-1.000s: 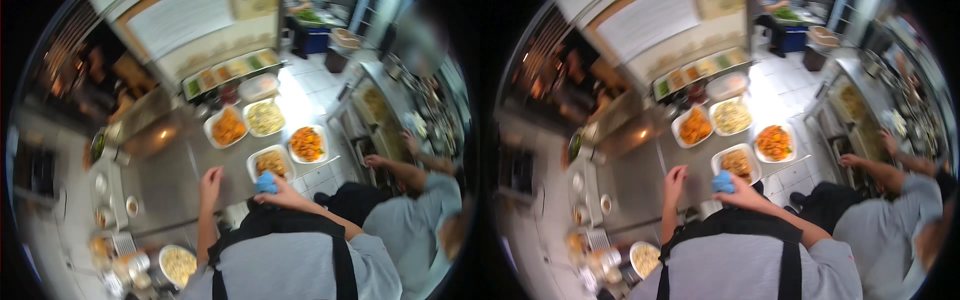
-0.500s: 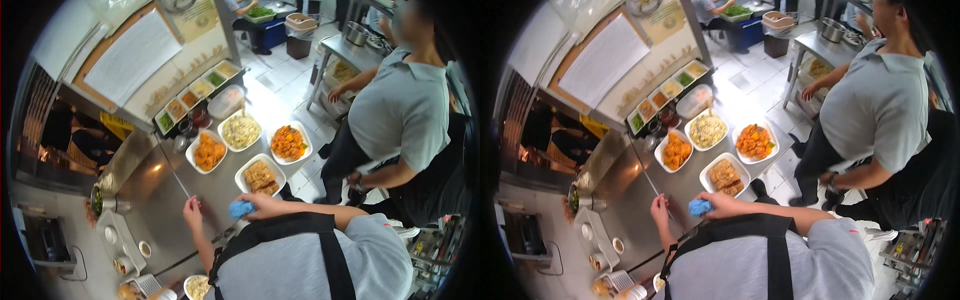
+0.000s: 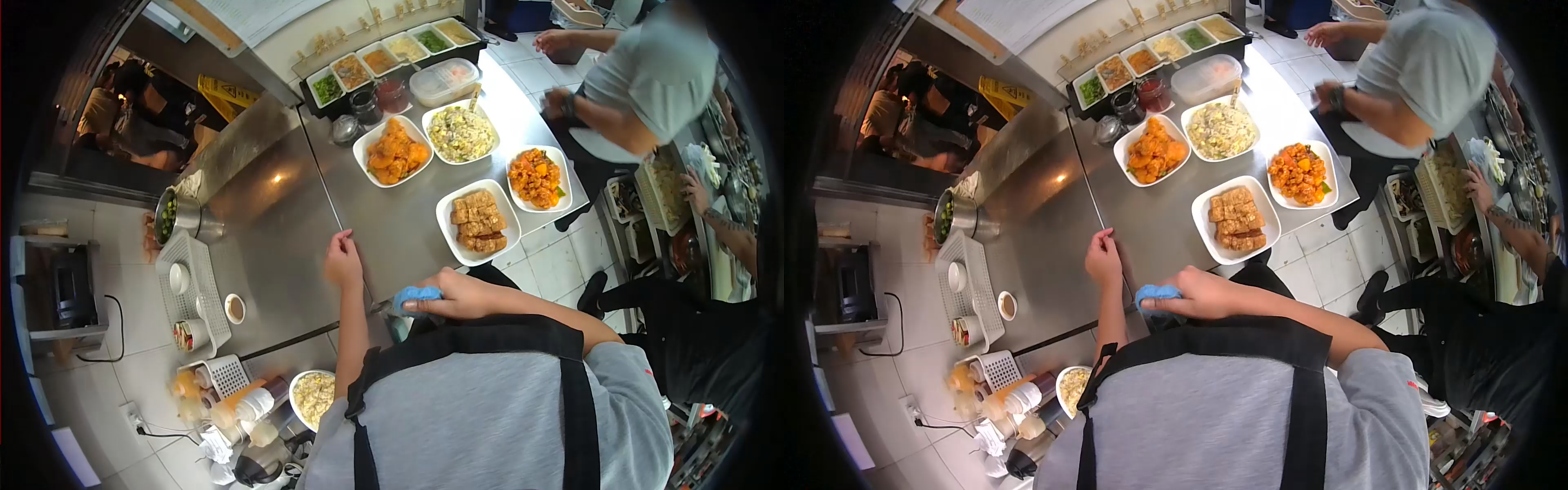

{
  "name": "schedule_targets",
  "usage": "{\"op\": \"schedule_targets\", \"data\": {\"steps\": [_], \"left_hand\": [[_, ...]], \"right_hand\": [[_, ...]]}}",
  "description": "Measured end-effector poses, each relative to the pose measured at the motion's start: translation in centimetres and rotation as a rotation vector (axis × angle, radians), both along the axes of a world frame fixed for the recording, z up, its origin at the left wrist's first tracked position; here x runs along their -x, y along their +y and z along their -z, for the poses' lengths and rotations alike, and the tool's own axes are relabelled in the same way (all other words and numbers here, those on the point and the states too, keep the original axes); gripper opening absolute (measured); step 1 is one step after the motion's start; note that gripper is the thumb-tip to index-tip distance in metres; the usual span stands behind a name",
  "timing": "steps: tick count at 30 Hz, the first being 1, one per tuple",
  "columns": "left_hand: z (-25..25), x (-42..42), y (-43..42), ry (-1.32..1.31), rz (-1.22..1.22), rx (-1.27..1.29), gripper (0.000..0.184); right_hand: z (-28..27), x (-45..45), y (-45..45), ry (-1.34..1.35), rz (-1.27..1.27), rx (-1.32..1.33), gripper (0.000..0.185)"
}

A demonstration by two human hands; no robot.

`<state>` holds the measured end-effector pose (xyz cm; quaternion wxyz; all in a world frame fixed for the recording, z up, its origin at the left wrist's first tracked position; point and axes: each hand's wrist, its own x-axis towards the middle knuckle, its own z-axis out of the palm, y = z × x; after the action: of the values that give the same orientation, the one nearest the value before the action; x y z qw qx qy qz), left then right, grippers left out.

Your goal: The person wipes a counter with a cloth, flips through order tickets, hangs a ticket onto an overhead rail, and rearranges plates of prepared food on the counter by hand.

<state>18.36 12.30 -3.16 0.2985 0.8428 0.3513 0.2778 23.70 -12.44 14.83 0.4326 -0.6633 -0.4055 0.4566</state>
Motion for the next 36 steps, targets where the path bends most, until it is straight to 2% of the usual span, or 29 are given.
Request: {"op": "schedule_targets", "data": {"steps": [5, 8, 11, 17, 19, 27, 36], "left_hand": [[0.1, 0.1, 0.4, 0.014, 0.017, -0.001, 0.014], [0.2, 0.2, 0.4, 0.017, 0.020, -0.018, 0.014], [0.2, 0.2, 0.4, -0.004, 0.032, -0.062, 0.014], [-0.7, 0.4, -0.5, -0.023, 0.032, -0.026, 0.014], [-0.6, 0.5, -0.4, 0.028, 0.029, -0.009, 0.014], [-0.9, 0.4, -0.5, -0.037, 0.064, -0.002, 0.014], [-1.0, 0.3, -0.7, -0.014, 0.040, -0.014, 0.013]], "right_hand": [[-0.3, 0.8, 0.7, 0.249, 0.192, -0.169, 0.035], [1.5, 0.7, 0.9, 0.019, 0.169, -0.154, 0.033], [1.1, 0.6, 0.8, -0.088, 0.130, -0.177, 0.035], [0.5, 0.5, 0.9, -0.137, 0.041, -0.063, 0.033], [1.1, 0.6, 0.8, -0.142, 0.051, -0.105, 0.034], [1.9, 0.7, 0.8, -0.154, 0.082, -0.122, 0.034], [1.3, 0.6, 0.5, -0.112, 0.043, -0.046, 0.032]]}}
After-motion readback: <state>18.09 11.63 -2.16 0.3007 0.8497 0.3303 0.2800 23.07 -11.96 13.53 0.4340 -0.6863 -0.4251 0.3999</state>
